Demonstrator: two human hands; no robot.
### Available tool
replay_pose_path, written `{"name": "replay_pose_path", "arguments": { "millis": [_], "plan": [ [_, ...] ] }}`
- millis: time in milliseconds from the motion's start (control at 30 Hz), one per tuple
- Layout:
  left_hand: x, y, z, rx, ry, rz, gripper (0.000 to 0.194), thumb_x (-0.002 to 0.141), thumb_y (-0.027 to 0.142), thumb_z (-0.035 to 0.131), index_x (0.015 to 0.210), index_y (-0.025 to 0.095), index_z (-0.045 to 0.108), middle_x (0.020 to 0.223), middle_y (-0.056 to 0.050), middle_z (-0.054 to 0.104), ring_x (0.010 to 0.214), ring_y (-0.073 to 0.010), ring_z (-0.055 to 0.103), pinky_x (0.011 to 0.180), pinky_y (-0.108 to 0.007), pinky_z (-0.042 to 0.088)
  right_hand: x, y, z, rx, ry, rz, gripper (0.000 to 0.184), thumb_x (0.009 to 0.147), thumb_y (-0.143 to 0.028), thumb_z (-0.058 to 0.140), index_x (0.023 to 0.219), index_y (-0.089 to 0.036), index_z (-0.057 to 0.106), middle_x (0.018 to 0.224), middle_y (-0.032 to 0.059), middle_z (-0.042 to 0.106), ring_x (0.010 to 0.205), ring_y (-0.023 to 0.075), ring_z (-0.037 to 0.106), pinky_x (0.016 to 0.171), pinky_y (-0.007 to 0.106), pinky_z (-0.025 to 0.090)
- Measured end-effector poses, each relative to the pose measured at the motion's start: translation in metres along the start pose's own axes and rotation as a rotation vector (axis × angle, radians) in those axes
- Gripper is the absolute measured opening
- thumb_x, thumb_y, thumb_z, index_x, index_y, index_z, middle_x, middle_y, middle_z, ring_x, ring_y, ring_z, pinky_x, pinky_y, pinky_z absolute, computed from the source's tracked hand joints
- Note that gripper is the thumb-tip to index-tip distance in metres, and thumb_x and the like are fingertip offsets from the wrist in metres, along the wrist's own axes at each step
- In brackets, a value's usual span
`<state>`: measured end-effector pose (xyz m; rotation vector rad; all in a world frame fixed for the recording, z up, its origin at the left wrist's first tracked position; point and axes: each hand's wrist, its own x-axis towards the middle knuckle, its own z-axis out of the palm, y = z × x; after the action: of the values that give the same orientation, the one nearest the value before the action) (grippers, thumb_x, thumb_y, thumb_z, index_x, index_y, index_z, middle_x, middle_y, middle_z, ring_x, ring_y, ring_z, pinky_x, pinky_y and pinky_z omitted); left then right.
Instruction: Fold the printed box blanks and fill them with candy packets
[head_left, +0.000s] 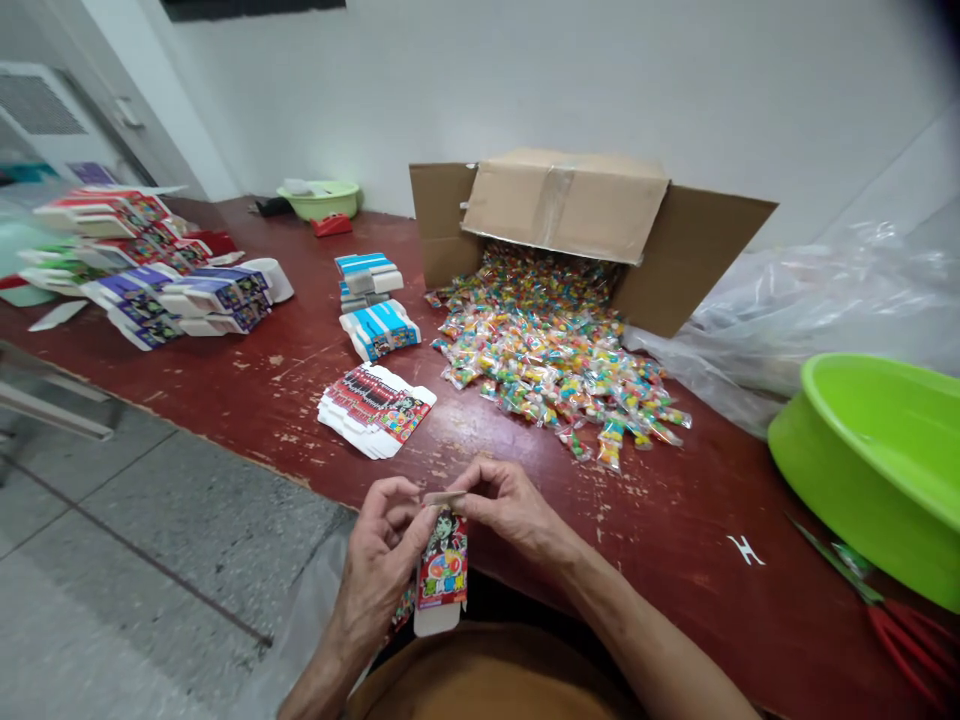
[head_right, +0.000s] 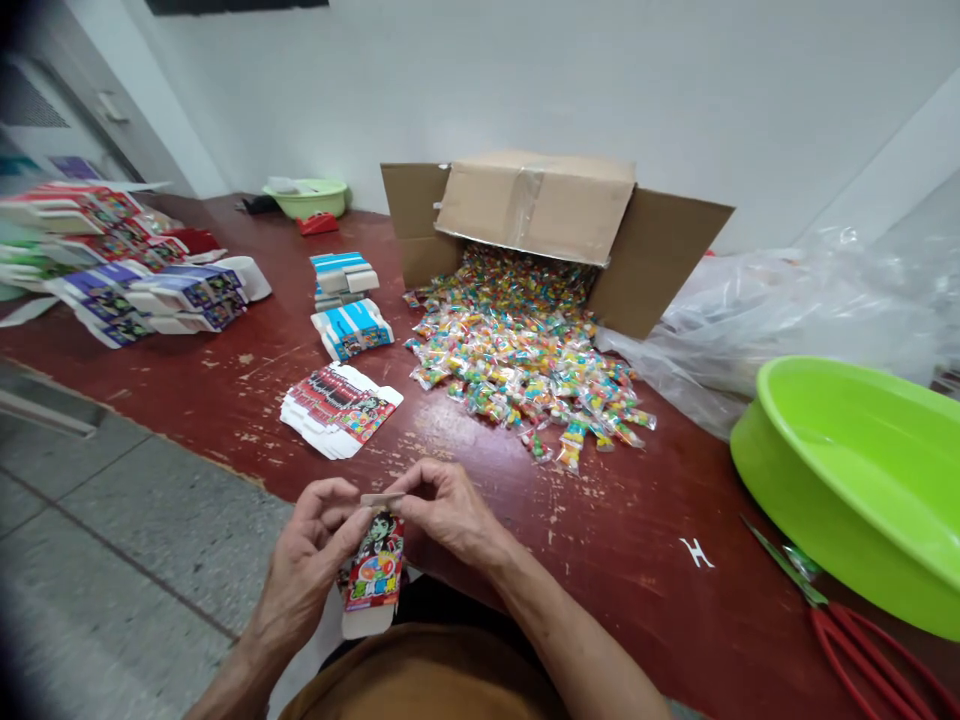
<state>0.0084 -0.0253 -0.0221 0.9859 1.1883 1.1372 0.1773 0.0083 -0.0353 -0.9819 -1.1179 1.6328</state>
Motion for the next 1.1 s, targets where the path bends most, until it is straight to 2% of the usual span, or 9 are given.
{"name": "replay_pose_path", "arguments": {
  "millis": [67,133,267,433,500,667,800,967,1100],
  "plan": [
    [-0.003,0.003,0.003,-0.112,-0.007,-0.098,0.051,0.074,0.047,0.085,0.108,0.026,0.053,0.077,0.004,0.072,0.062,-0.0149,0.067,0.058,-0.024,0.053,-0.001,0.003,0.001,-0.002,0.036,-0.090,0.033,0.070,-0.046,0.087,0.072,-0.018,0.069,0.073,0.0009,0.068,0.067,0.0133,0.059,0.068,0.028,0.047],
    [-0.006,0.004,0.006,-0.195,-0.092,-0.241,0.051,0.080,0.054,0.078,0.115,0.024,0.055,0.083,0.000,0.074,0.059,-0.0175,0.069,0.055,-0.027,0.055,-0.002,0.005,0.000,-0.038,0.046,-0.169,0.034,0.075,-0.051,0.083,0.076,-0.020,0.070,0.074,0.0013,0.067,0.067,0.0143,0.059,0.067,0.029,0.048],
    [-0.004,0.001,0.006,-0.241,-0.192,-0.447,0.050,0.088,0.065,0.063,0.109,0.020,0.064,0.073,-0.004,0.074,0.046,-0.0183,0.065,0.045,-0.028,0.050,-0.005,-0.001,-0.003,-0.319,0.031,-0.235,0.031,0.084,-0.050,0.075,0.079,-0.020,0.073,0.078,0.0032,0.069,0.073,0.0156,0.062,0.070,0.029,0.049],
    [0.002,-0.005,0.006,-0.103,-0.149,-0.315,0.063,0.089,0.072,0.055,0.124,0.020,0.064,0.067,-0.001,0.073,0.042,-0.0156,0.061,0.041,-0.024,0.043,0.000,-0.011,-0.003,-0.088,-0.095,0.067,0.042,0.074,-0.055,0.083,0.085,-0.017,0.070,0.080,0.0040,0.074,0.056,0.0134,0.063,0.055,0.027,0.050],
    [0.004,-0.005,0.005,-0.049,-0.177,-0.261,0.071,0.089,0.076,0.050,0.131,0.020,0.063,0.067,-0.001,0.073,0.043,-0.0154,0.060,0.042,-0.024,0.043,0.003,-0.014,-0.002,-0.036,-0.128,0.108,0.044,0.070,-0.052,0.086,0.089,-0.016,0.073,0.080,0.0054,0.076,0.056,0.0136,0.065,0.055,0.027,0.051],
    [0.007,-0.007,-0.003,0.025,-0.216,-0.190,0.080,0.087,0.080,0.049,0.136,0.018,0.064,0.061,-0.001,0.071,0.043,-0.0162,0.059,0.044,-0.024,0.045,0.008,-0.014,-0.003,-0.051,-0.060,0.033,0.033,0.068,-0.044,0.088,0.081,-0.015,0.077,0.091,0.0080,0.079,0.077,0.0170,0.071,0.074,0.030,0.055],
    [0.009,-0.011,-0.005,0.050,-0.204,-0.195,0.082,0.086,0.077,0.053,0.142,0.016,0.060,0.062,-0.004,0.071,0.041,-0.0161,0.058,0.042,-0.025,0.044,0.005,-0.016,-0.005,-0.054,-0.193,-0.072,0.032,0.075,-0.047,0.083,0.074,-0.017,0.072,0.102,0.0086,0.079,0.089,0.0211,0.073,0.083,0.037,0.056],
    [0.010,-0.015,0.003,-0.062,-0.183,-0.269,0.084,0.089,0.078,0.048,0.148,0.019,0.052,0.060,-0.001,0.069,0.037,-0.0151,0.057,0.038,-0.023,0.042,-0.002,-0.026,-0.009,-0.377,-0.340,-0.250,0.021,0.095,-0.036,0.063,0.084,-0.022,0.073,0.114,0.0056,0.076,0.099,0.0202,0.069,0.092,0.039,0.051],
    [0.004,-0.023,0.007,-0.197,-0.132,-0.312,0.079,0.086,0.076,0.055,0.147,0.026,0.045,0.067,0.002,0.070,0.041,-0.0162,0.061,0.041,-0.025,0.048,0.019,-0.015,-0.015,-0.586,-0.374,-0.314,0.012,0.091,-0.026,0.064,0.084,-0.023,0.073,0.094,0.0029,0.072,0.091,0.0192,0.065,0.087,0.035,0.049]
  ]
}}
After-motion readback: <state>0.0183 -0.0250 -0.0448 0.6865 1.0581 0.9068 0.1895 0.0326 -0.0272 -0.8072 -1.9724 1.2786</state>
